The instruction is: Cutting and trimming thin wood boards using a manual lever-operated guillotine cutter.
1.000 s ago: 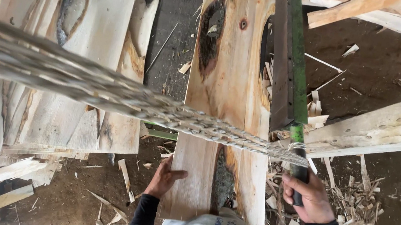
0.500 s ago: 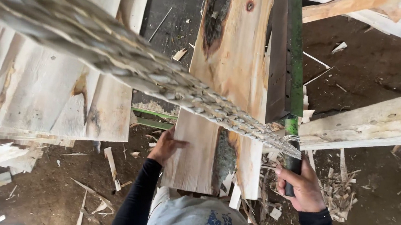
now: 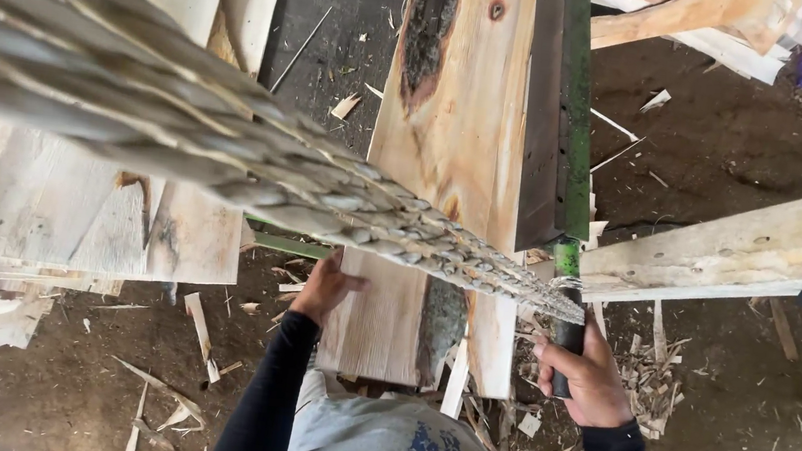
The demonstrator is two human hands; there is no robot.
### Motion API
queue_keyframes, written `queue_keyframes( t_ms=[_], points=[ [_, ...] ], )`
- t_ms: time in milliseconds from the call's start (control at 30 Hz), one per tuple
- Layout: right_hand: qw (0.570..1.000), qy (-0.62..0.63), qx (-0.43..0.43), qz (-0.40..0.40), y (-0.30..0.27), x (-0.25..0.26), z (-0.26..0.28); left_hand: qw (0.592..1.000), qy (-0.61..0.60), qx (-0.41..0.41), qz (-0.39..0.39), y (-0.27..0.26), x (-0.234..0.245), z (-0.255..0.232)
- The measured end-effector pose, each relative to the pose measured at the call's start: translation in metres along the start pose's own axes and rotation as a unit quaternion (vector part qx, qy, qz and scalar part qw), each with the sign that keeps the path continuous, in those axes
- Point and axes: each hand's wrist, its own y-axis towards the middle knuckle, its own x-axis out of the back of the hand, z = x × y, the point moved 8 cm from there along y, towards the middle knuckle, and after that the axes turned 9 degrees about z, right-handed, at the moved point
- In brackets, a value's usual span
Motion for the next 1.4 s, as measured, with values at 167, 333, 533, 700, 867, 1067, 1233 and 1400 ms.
queue_keyframes(
  t_ms=[167,333,533,700,867,1067,1233,1400],
  points=[
    [1.0,0.005,-0.003,0.008,0.001,0.015,-0.02,0.998,-0.061,0.01,0.034,0.056,0.018,0.152],
    [1.0,-0.016,-0.005,-0.003,0.003,0.001,-0.017,0.991,0.116,-0.062,0.017,0.059,0.008,0.094],
    [0.999,-0.04,-0.011,-0.014,-0.006,-0.002,0.005,0.998,0.026,-0.049,0.022,0.054,-0.001,0.075],
    [0.997,-0.074,-0.015,-0.021,0.004,0.005,-0.014,0.998,-0.043,-0.033,0.029,0.06,-0.004,0.074],
    [0.979,-0.17,-0.09,-0.067,0.023,0.014,-0.073,0.994,-0.105,-0.026,0.02,0.055,-0.007,0.046],
    [0.966,-0.227,-0.103,-0.067,0.009,0.016,-0.04,0.986,-0.161,0.034,-0.012,0.024,-0.017,0.002],
    [0.949,-0.3,-0.067,-0.073,0.006,0.024,-0.034,0.979,-0.204,0.021,-0.019,0.035,-0.014,0.03],
    [0.959,-0.259,-0.09,-0.076,0.02,0.015,-0.071,0.98,-0.192,0.04,-0.035,0.022,-0.015,0.016]
  ],
)
